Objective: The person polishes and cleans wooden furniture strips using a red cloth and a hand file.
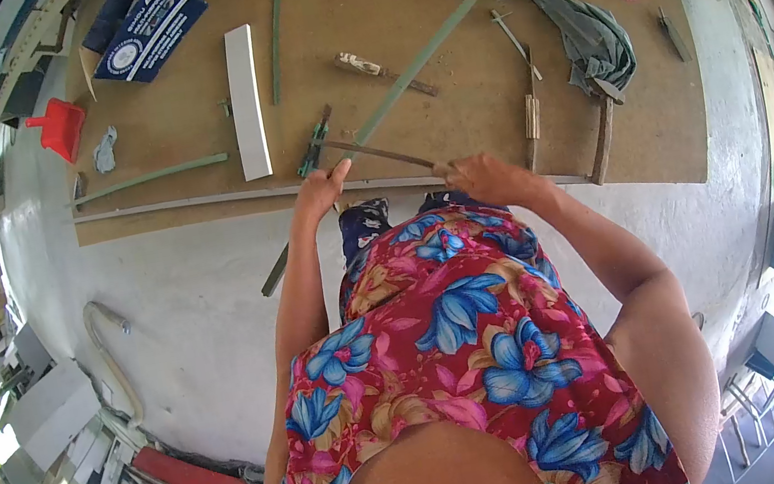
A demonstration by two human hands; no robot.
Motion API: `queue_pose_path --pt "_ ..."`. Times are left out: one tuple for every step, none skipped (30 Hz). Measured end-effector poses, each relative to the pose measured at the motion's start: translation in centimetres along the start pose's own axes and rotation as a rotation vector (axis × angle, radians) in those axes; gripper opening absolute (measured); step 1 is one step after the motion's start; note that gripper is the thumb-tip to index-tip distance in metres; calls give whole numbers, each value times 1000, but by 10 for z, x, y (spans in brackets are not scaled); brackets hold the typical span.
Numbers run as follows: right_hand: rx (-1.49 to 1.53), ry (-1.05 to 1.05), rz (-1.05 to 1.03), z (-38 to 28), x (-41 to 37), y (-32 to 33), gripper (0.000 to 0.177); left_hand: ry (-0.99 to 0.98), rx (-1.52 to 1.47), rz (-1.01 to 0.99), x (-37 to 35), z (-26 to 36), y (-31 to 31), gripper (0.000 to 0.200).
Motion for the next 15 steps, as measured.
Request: queue_pose_path --pt "103 -85 81 -10 3 23 25 -13 -17 27 -13 13 15 75" --pt "208 -168 161 -16 4 40 26 -26 -36 53 -27 23 28 74" --pt "245 -161 274 -25 4 57 26 -41 -59 73 -36 28 37 73" --pt "275 -146 387 -33 4 74 26 -58 -86 101 -43 34 48 72" --pt "303 -124 498 -37 4 88 27 -76 -118 132 -50 40 59 71" --pt "347 -95 653 -35 2 97 25 -127 -188 164 -58 51 69 64" --pt "378 -94 743 -39 -2 106 26 -142 -245 177 -72 60 82 62" --pt "414 -93 830 -45 -8 115 26 -155 -301 189 -86 69 96 61" --pt "450 -89 918 -49 -13 122 27 -170 -357 203 -102 77 110 59" --pt "424 -58 973 -52 -16 127 26 -201 -374 233 -119 87 125 57" --pt "430 -29 1006 -56 -18 132 26 -234 -392 265 -137 97 141 55" --pt "436 0 1038 -61 -20 137 26 -267 -412 295 -155 106 155 53" --pt "443 29 1070 -66 -23 142 26 -279 -387 326 -171 113 166 53" --pt "523 92 1084 -72 -23 146 26 -291 -362 355 -187 119 177 52" --pt "517 119 1093 -78 -24 150 26 -300 -336 381 -201 123 184 51"
Point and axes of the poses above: each hand's wrist, its own x-axis towards the middle knuckle, its own y-axis out of the back of the hand, z = x × y, the point moved 7 cm from there along x, towards the middle knuckle, and after that the axes turned 7 degrees about y, right-handed, at the moved point
